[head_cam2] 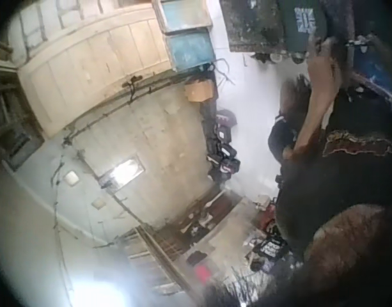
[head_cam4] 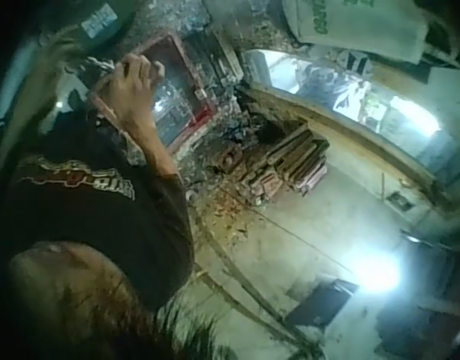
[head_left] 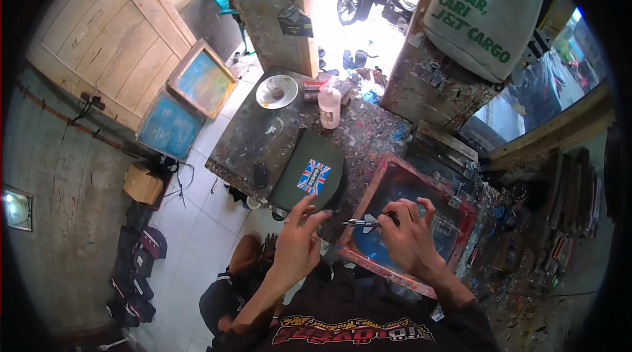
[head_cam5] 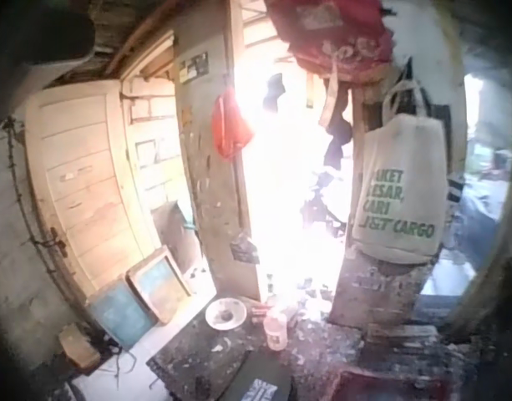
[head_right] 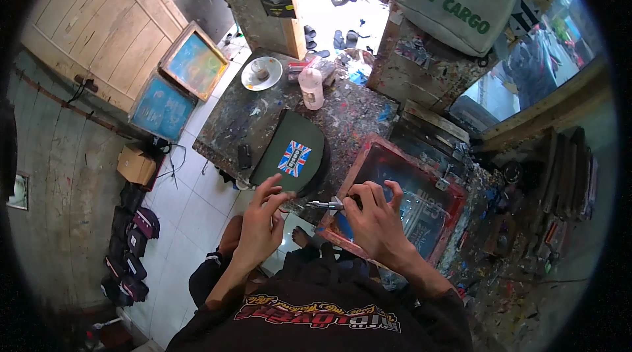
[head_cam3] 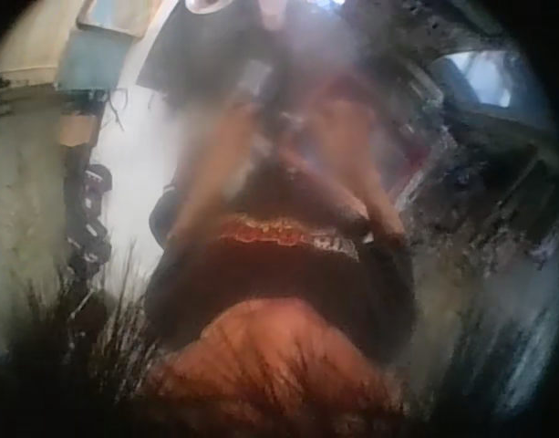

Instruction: The person cleans a screen printing frame and then handles several metal components, including a clamp and mounting hardware.

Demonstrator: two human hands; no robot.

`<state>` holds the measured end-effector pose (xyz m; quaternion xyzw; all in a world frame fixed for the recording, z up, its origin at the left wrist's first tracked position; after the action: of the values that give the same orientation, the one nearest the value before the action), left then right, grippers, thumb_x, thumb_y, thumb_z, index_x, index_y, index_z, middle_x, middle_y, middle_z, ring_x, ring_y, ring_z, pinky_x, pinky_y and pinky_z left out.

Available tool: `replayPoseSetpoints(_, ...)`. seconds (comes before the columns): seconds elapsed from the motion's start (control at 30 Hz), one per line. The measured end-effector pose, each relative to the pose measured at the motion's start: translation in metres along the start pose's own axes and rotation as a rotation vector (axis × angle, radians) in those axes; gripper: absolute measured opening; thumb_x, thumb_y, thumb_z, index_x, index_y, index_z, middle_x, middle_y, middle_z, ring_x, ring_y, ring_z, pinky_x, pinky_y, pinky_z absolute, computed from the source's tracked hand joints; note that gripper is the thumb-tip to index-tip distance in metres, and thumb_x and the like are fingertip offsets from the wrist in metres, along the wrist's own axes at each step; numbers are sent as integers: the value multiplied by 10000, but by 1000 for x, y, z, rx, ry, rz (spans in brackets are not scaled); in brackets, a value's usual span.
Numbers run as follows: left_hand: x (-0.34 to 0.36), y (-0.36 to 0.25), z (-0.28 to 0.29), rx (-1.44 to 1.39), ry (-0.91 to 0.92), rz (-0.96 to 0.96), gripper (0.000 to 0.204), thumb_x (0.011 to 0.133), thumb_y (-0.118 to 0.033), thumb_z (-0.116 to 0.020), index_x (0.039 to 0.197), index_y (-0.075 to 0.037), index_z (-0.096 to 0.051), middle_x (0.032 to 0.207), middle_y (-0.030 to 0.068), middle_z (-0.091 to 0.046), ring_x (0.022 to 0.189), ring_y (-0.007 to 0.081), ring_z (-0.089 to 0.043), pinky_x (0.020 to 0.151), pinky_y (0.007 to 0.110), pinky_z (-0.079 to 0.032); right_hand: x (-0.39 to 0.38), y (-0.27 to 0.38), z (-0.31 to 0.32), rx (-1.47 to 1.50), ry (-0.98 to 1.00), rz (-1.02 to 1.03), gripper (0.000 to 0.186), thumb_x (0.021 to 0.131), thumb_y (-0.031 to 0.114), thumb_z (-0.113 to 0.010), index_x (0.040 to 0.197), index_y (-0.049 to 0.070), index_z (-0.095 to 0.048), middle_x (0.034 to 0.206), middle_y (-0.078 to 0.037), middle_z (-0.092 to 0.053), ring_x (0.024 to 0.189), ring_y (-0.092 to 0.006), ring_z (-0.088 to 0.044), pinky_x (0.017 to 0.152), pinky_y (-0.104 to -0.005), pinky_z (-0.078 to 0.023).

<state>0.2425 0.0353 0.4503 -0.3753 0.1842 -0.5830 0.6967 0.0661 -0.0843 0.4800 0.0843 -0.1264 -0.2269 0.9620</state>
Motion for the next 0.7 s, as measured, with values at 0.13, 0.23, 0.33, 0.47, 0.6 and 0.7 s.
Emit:
replayPoseSetpoints(0.13,16,-28,-11,311,34,-262,606,719,91,-523,1291,-111,-552,1427,219,-362,1221,369,-481,963,423,-450,-7,-12,-1,-7,-15,-34,147,797,132,-632,936,85,-622,1020,-50,-520,1078,-228,-482,1000,-495,-227)
replayPoseSetpoints(0.23,28,-9,-26,521,67,-73,614,736,81,-514,1320,-110,-534,1428,220,-357,1241,365,-464,970,425,-443,-13,-19,3,6,-16,-52,163,784,118,-666,938,94,-618,1021,-46,-517,1073,-234,-485,996,-501,-231)
replayPoseSetpoints(0.33,28,-12,-26,23,23,-38,529,721,63,-563,1215,-123,-595,1402,223,-391,1213,371,-490,960,451,-445,-14,-27,8,5,-18,-61,157,791,119,-662,938,91,-616,1027,-46,-515,1075,-235,-483,997,-505,-227)
replayPoseSetpoints(0.47,28,-23,-43,-177,125,-64,506,755,69,-563,1232,-100,-562,1407,223,-381,1193,371,-501,951,432,-455,-17,-34,11,-3,-22,-73,154,791,116,-660,936,90,-614,1024,-45,-516,1078,-233,-484,998,-505,-224)
replayPoseSetpoints(0.6,28,-10,-54,-204,206,89,420,788,66,-561,1184,-72,-580,1416,209,-376,1233,356,-486,992,420,-436,-20,-42,12,-17,-26,-80,95,837,139,-601,909,83,-624,1025,-50,-523,1078,-217,-486,1009,-498,-221)
replayPoseSetpoints(0.7,40,-36,-46,-186,40,-20,347,785,11,-624,1127,-40,-590,1387,209,-414,1201,371,-504,925,426,-470,-21,-46,14,-22,-33,-87,86,834,138,-601,899,86,-626,1018,-46,-525,1076,-213,-487,1010,-501,-217)
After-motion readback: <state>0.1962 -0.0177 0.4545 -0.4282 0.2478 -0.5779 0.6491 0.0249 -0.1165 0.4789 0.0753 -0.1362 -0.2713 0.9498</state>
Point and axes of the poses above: each hand's wrist, its own x-axis towards the middle knuckle, its own z-axis out of the back of the hand, y = z × x, the point moved 4 cm from there along x, towards the middle knuckle
